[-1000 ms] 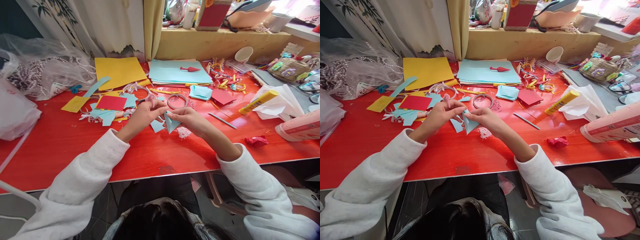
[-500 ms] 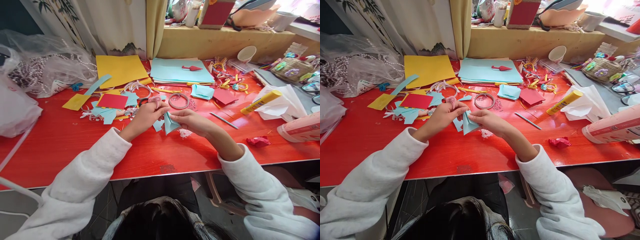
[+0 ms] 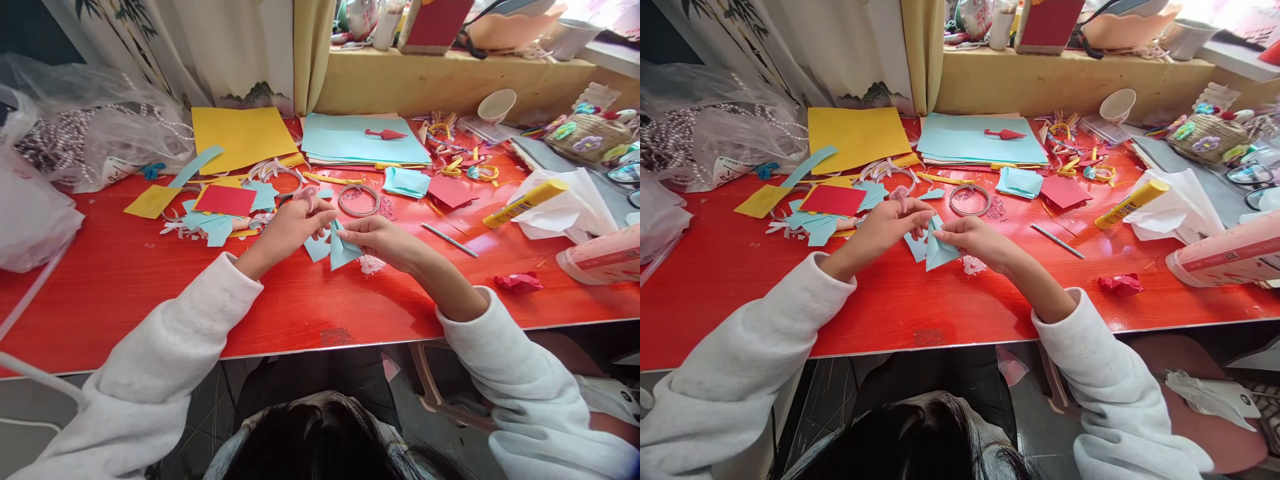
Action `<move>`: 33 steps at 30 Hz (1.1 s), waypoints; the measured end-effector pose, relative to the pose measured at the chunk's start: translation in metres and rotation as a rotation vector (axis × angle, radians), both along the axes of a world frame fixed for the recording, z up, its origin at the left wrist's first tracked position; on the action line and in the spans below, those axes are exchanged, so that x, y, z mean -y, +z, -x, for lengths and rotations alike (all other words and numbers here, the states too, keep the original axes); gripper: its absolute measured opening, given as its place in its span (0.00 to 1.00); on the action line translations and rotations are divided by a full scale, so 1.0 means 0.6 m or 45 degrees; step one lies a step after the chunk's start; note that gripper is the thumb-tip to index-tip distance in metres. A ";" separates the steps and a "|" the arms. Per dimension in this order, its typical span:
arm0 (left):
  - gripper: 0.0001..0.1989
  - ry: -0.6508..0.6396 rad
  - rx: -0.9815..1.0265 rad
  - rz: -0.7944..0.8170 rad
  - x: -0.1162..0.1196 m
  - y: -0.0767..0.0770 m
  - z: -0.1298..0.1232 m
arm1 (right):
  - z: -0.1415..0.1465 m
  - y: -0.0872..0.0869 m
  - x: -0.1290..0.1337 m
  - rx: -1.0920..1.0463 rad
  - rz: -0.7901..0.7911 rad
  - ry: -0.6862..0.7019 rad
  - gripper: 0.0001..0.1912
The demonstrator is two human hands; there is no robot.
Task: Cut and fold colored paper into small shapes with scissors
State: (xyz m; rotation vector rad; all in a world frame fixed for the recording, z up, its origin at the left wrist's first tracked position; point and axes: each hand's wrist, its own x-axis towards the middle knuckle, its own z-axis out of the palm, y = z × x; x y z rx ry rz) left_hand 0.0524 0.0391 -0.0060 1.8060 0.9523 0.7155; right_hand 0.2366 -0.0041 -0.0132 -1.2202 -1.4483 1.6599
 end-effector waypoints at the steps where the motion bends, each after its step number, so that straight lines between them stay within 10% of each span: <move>1: 0.12 -0.034 0.020 0.058 -0.003 0.002 0.002 | -0.001 0.000 0.000 -0.020 0.008 0.004 0.17; 7: 0.14 -0.318 0.093 0.227 -0.016 0.002 0.015 | -0.006 0.003 0.000 -0.140 0.121 0.021 0.13; 33: 0.13 -0.084 -0.111 0.077 0.001 0.007 0.002 | -0.002 0.000 0.001 0.064 0.066 0.106 0.14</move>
